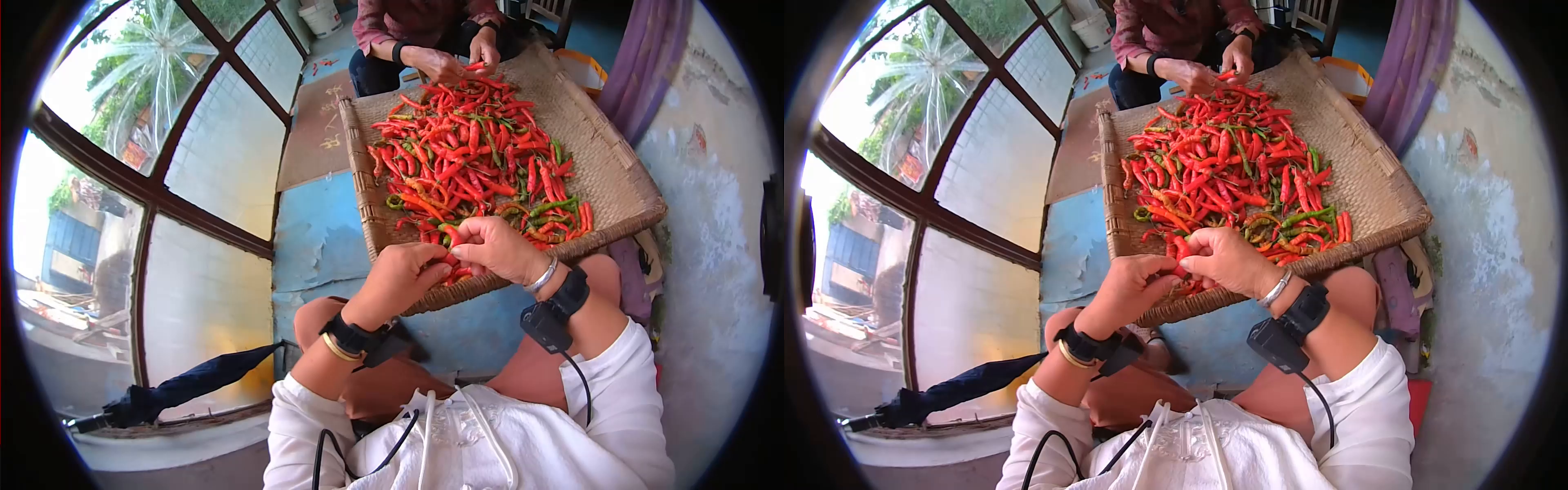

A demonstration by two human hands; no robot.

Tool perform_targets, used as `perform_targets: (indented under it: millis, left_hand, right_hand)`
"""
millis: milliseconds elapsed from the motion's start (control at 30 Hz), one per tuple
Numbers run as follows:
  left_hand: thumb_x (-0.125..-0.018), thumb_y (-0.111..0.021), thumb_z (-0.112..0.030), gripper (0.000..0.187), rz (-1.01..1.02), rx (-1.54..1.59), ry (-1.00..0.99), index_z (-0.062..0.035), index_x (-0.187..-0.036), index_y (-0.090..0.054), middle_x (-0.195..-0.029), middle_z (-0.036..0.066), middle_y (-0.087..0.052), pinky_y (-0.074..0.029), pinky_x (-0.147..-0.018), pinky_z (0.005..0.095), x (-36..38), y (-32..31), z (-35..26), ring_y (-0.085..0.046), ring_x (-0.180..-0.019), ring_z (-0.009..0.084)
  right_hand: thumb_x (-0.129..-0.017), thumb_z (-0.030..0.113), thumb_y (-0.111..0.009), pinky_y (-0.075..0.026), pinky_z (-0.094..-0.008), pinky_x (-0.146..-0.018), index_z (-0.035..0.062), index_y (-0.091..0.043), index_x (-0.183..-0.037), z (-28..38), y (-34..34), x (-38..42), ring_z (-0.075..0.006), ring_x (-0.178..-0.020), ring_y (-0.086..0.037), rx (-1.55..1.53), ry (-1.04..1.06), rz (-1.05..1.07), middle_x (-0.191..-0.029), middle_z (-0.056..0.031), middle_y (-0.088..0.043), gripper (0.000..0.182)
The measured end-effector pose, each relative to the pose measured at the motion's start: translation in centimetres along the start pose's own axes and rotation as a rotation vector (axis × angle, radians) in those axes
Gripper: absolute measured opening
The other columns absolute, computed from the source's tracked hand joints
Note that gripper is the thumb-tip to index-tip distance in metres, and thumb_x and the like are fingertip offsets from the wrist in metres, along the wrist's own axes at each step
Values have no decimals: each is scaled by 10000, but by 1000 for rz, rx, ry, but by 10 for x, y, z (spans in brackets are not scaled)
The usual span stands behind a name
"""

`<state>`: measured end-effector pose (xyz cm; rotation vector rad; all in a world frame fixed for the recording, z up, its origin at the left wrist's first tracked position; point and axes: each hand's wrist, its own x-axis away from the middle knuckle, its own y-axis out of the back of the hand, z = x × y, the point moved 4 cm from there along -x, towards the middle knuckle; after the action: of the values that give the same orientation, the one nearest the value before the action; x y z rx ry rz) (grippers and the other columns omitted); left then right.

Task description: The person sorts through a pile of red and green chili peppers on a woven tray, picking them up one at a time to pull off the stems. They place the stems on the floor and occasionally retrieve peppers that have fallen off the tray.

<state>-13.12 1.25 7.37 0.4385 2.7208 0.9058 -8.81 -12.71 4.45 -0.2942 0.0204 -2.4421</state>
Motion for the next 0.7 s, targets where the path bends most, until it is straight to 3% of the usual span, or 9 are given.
perform_targets:
  millis: [133, 200, 233, 300, 367, 500, 633, 700]
  left_hand:
    - [-735, -614, -104, 156, -115, -7, 60, -25, -869, -605, -738, 154, -591, -463, -584, 325, 6, -3, 3, -586, -654, 291]
    - [-758, -585, -145, 156, -76, -77, 103, -36, -865, -608, -732, 161, -588, -466, -598, 342, 3, 0, 11, -587, -671, 298]
    - [-758, -581, -154, 142, -96, -67, 100, -43, -842, -608, -719, 161, -584, -462, -595, 349, 2, -2, 24, -582, -670, 306]
    - [-752, -577, -120, 132, -122, -159, 27, -33, -849, -600, -737, 166, -585, -461, -608, 365, -3, -4, 40, -579, -683, 320]
    - [-725, -585, -133, 153, -123, -172, 1, -35, -842, -599, -738, 163, -584, -455, -620, 382, -3, -6, 42, -565, -698, 335]
    - [-729, -578, -142, 168, -126, -106, -16, -24, -849, -587, -734, 160, -582, -449, -625, 398, -5, -5, 48, -562, -695, 333]
    - [-742, -566, -164, 166, -95, -141, 6, -31, -838, -589, -735, 157, -585, -449, -634, 408, -1, -5, 42, -566, -703, 328]
    - [-749, -556, -168, 164, -55, -176, 46, -32, -835, -590, -734, 153, -585, -451, -637, 407, 0, -6, 41, -566, -702, 324]
  right_hand:
    - [-791, 109, -545, -405, -213, -457, 8, -530, -740, -2, 17, 7, -55, -513, -497, 164, 75, -5, -584, 0, -525, 114]
    - [-784, 99, -550, -384, -226, -457, 18, -525, -732, -6, 23, 3, -44, -512, -473, 260, 99, -76, -568, 4, -507, 99]
    - [-772, 78, -554, -379, -240, -451, 19, -518, -714, -5, 23, 2, -48, -502, -466, 220, 34, -100, -558, 3, -493, 90]
    - [-749, 43, -554, -397, -245, -429, 6, -485, -679, -39, 42, -15, -72, -475, -491, 400, 131, -142, -552, -7, -480, 105]
    - [-735, 16, -553, -403, -221, -424, 6, -493, -687, -31, 37, -8, -74, -465, -504, 481, 137, -160, -560, -5, -500, 78]
    - [-721, -12, -546, -399, -200, -412, 12, -506, -706, -23, 45, -20, -69, -457, -507, 327, 35, -164, -576, -8, -527, 49]
    - [-749, 23, -517, -368, -182, -376, 20, -511, -778, -6, 73, -49, -61, -432, -482, 349, -69, -209, -594, 0, -526, 29]
    - [-788, 92, -517, -363, -168, -387, 8, -516, -956, 7, 98, -73, -50, -490, -492, 135, 52, -310, -662, -1, -529, 188]
